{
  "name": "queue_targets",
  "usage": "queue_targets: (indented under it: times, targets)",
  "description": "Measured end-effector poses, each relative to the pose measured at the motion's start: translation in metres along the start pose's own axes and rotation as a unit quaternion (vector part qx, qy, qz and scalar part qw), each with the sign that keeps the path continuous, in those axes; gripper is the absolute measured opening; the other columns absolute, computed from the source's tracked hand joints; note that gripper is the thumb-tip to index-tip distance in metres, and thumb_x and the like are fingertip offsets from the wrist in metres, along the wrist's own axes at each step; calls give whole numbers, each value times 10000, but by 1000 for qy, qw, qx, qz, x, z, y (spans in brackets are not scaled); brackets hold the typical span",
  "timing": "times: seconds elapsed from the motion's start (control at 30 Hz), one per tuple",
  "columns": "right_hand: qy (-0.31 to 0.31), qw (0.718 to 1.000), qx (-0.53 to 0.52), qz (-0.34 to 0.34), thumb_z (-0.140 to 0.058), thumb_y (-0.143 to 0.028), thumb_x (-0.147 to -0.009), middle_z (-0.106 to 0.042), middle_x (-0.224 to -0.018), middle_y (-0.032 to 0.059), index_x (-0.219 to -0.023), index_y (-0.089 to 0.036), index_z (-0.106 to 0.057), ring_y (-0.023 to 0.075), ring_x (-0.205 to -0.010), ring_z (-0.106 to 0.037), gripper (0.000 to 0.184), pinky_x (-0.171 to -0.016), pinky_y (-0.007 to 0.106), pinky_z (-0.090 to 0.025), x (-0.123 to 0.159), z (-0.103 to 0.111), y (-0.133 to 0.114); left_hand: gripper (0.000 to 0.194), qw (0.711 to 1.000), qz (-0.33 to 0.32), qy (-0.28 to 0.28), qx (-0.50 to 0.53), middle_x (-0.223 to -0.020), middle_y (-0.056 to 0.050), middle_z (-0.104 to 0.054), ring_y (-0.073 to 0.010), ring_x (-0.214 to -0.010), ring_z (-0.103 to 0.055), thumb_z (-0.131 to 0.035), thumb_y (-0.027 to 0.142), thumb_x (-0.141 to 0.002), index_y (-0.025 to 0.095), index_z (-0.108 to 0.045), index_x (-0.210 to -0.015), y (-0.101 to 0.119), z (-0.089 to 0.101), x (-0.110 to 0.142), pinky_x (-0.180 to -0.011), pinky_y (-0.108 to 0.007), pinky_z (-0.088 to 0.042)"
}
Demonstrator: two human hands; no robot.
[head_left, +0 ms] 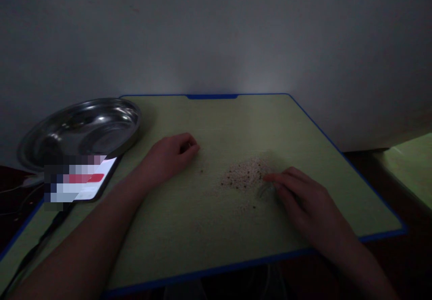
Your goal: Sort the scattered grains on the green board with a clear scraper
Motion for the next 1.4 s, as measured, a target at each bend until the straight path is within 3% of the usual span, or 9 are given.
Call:
queue_targets:
  times: [0.2,0.4,0.57,0.77,1.03,1.4]
  targets:
    - [-28,1000,2,13,-402,-191,-966,-637,-911,82,-1097,-170,-675,192,-844,-628,304,-757,357,-526,3,-8,-9,229,997,14,51,63,-774,-20,-646,-160,-654,-560,-518,387,-832,199,-609,-928,-6,10,1,-599,-278,-428]
    - [-72,997,-11,26,-393,-166,-967,-653,-954,77,-1065,-195,-668,188,-881,-636,293,-764,358,-528,8,-11,-16,241,996,14,78,51,-853,-37,-630,-154,-667,-547,-542,329,-811,195,-593,-1005,-7,15,1,-611,-282,-442]
    - [-70,997,-5,29,-395,-169,-971,-644,-921,69,-1086,-197,-659,178,-845,-637,289,-717,342,-530,17,-6,-21,287,995,17,89,28,-918,-40,-592,-150,-690,-546,-554,247,-768,206,-589,-1050,-10,17,1,-629,-284,-462]
    - [-76,996,-15,35,-384,-170,-981,-622,-886,52,-1097,-201,-648,157,-810,-628,290,-699,312,-536,31,-12,-25,301,994,0,104,30,-974,-50,-570,-140,-702,-565,-527,180,-746,197,-618,-1032,-11,17,0,-666,-290,-486]
    - [-71,997,-11,23,-381,-173,-972,-626,-913,73,-1077,-195,-657,184,-832,-626,296,-726,358,-544,32,-20,-19,241,992,10,121,35,-960,-54,-610,-157,-720,-596,-527,189,-752,196,-648,-961,-13,19,-1,-717,-322,-510]
    - [-106,992,-22,63,-407,-126,-930,-654,-910,64,-1047,-216,-664,172,-819,-647,296,-690,292,-565,48,-30,-46,189,995,4,102,24,-905,-56,-634,-184,-767,-601,-556,225,-743,171,-635,-906,-18,14,-3,-730,-332,-500]
Point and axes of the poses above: each hand's wrist, its own x-axis away from the middle knuckle, its own z-axis out of the back of the hand, y = z × x, the point moved 9 cm from there along -x, towards the middle knuckle
